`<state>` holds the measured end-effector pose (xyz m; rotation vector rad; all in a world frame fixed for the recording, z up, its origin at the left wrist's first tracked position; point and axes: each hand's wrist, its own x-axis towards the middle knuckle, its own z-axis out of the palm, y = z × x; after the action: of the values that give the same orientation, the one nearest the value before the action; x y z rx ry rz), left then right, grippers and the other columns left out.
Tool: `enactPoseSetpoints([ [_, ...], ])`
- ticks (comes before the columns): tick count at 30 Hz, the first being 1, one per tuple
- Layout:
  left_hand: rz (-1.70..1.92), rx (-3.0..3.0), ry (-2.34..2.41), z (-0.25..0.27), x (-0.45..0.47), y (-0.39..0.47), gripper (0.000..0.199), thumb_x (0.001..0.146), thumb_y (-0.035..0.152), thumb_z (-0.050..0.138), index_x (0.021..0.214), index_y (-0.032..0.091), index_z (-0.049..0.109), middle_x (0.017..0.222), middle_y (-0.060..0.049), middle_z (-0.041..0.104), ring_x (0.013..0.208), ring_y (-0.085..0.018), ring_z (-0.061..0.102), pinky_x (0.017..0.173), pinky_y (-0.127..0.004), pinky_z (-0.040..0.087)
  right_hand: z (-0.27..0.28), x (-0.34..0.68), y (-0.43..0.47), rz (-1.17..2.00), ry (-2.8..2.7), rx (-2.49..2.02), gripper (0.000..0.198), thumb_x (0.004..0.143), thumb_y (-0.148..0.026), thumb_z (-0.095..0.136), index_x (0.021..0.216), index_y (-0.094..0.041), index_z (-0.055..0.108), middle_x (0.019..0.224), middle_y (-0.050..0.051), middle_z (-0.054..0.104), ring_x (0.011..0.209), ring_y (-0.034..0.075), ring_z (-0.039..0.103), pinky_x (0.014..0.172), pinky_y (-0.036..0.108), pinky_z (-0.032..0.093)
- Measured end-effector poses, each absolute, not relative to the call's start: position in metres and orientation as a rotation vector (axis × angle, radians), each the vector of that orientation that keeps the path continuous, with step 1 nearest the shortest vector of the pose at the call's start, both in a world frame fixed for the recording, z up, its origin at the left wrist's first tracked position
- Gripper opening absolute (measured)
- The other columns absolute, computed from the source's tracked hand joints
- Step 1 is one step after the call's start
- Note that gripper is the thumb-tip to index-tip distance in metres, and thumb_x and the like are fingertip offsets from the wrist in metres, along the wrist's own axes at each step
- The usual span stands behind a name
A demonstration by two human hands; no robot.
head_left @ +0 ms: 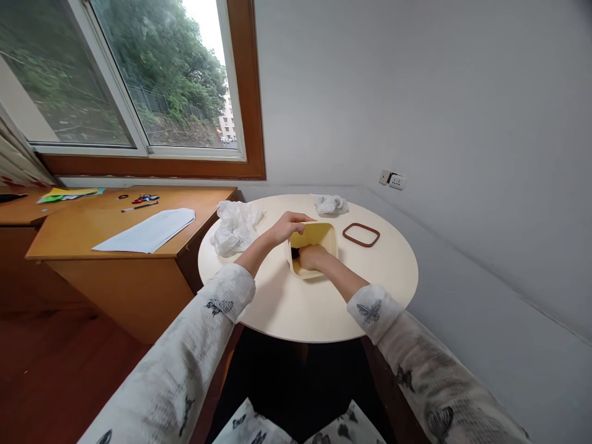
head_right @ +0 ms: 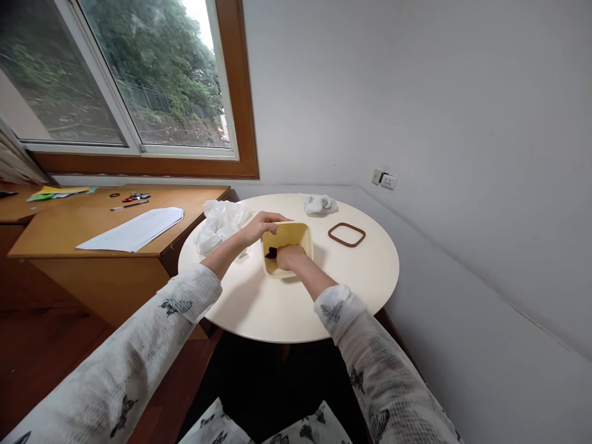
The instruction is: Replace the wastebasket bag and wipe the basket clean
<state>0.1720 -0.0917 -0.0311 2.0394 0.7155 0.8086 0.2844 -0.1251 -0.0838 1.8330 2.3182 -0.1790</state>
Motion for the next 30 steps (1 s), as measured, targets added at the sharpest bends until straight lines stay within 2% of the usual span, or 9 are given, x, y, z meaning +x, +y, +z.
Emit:
enactPoseSetpoints([
  [3, 0.798, 2.040, 0.702, -0.032, 0.173, -0.093, 0.052, 0.055, 0.013, 0.043, 0.101, 0.015, 0.068, 0.085, -0.002, 0.065, 0.078, -0.017, 0.052, 0.065, -0.025, 0.041, -0.084, 0.284, -0.121, -0.122, 2.312, 1.816, 0.030, 0.086, -0.035, 0.050, 0.109, -0.015, 0.055, 0.111, 0.008, 0.057, 0.098, 0.019, 0.055, 0.084, 0.040, 0.045],
  [5, 0.782, 2.052, 0.703, -0.031, 0.174, -0.093, 0.052, 0.055, 0.014, 0.043, 0.100, 0.016, 0.068, 0.086, -0.002, 0.065, 0.079, -0.017, 0.052, 0.064, -0.025, 0.041, -0.080, 0.286, -0.124, -0.072, 2.317, 1.792, 0.028, 0.084, -0.030, 0.053, 0.107, -0.015, 0.057, 0.113, 0.010, 0.057, 0.105, 0.023, 0.052, 0.091, 0.043, 0.039],
  [8, 0.766, 2.067, 0.715, -0.030, 0.175, -0.093, 0.050, 0.055, 0.014, 0.043, 0.098, 0.015, 0.069, 0.083, -0.002, 0.065, 0.078, -0.017, 0.052, 0.063, -0.025, 0.041, -0.070, 0.290, -0.136, -0.039, 2.323, 1.734, 0.016, 0.076, -0.018, 0.057, 0.091, -0.015, 0.064, 0.099, 0.013, 0.064, 0.102, 0.028, 0.054, 0.094, 0.043, 0.033],
  [11, 0.761, 2.046, 0.746, -0.029, 0.173, -0.091, 0.051, 0.054, 0.015, 0.043, 0.099, 0.014, 0.068, 0.081, -0.002, 0.064, 0.073, -0.017, 0.051, 0.057, -0.024, 0.039, -0.059, 0.299, -0.156, -0.032, 2.358, 1.670, 0.009, 0.074, -0.019, 0.058, 0.077, -0.017, 0.066, 0.086, 0.011, 0.067, 0.091, 0.027, 0.059, 0.090, 0.041, 0.035],
  [13, 0.753, 2.032, 0.789, -0.029, 0.170, -0.090, 0.053, 0.054, 0.015, 0.042, 0.101, 0.014, 0.067, 0.081, -0.002, 0.064, 0.071, -0.016, 0.050, 0.052, -0.023, 0.037, -0.055, 0.307, -0.170, -0.020, 2.408, 1.629, 0.010, 0.076, -0.021, 0.055, 0.075, -0.018, 0.065, 0.084, 0.009, 0.068, 0.087, 0.025, 0.059, 0.093, 0.040, 0.033],
  [16, 0.760, 2.034, 0.808, -0.029, 0.166, -0.088, 0.052, 0.053, 0.015, 0.042, 0.099, 0.014, 0.068, 0.081, -0.002, 0.064, 0.070, -0.016, 0.049, 0.050, -0.022, 0.035, -0.057, 0.322, -0.188, 0.063, 2.538, 1.542, 0.016, 0.080, -0.020, 0.048, 0.077, -0.018, 0.064, 0.082, 0.008, 0.067, 0.085, 0.021, 0.060, 0.100, 0.039, 0.025],
  [21, 0.813, 2.002, 0.746, -0.032, 0.163, -0.080, 0.048, 0.052, 0.013, 0.043, 0.092, 0.013, 0.070, 0.079, -0.003, 0.064, 0.072, -0.016, 0.050, 0.058, -0.024, 0.039, -0.081, 0.342, -0.199, 0.460, 2.836, 1.358, 0.020, 0.083, -0.018, 0.045, 0.097, -0.011, 0.057, 0.085, 0.011, 0.064, 0.088, 0.020, 0.059, 0.104, 0.036, 0.018],
  [26, 0.729, 1.990, 0.749, -0.031, 0.166, -0.080, 0.049, 0.052, 0.013, 0.045, 0.095, 0.013, 0.069, 0.076, -0.002, 0.065, 0.074, -0.017, 0.054, 0.058, -0.024, 0.040, -0.101, 0.349, -0.193, 0.652, 2.919, 1.284, 0.025, 0.083, -0.005, 0.038, 0.102, -0.008, 0.054, 0.089, 0.013, 0.063, 0.090, 0.021, 0.057, 0.099, 0.036, 0.023],
  [30, 0.720, 1.995, 0.792, -0.029, 0.169, -0.086, 0.045, 0.059, 0.017, 0.048, 0.100, 0.015, 0.067, 0.092, -0.004, 0.066, 0.083, -0.019, 0.056, 0.064, -0.025, 0.043, -0.106, 0.352, -0.190, 0.664, 2.938, 1.249, 0.026, 0.080, -0.003, 0.039, 0.099, -0.008, 0.056, 0.084, 0.012, 0.063, 0.083, 0.020, 0.057, 0.090, 0.034, 0.029],
])
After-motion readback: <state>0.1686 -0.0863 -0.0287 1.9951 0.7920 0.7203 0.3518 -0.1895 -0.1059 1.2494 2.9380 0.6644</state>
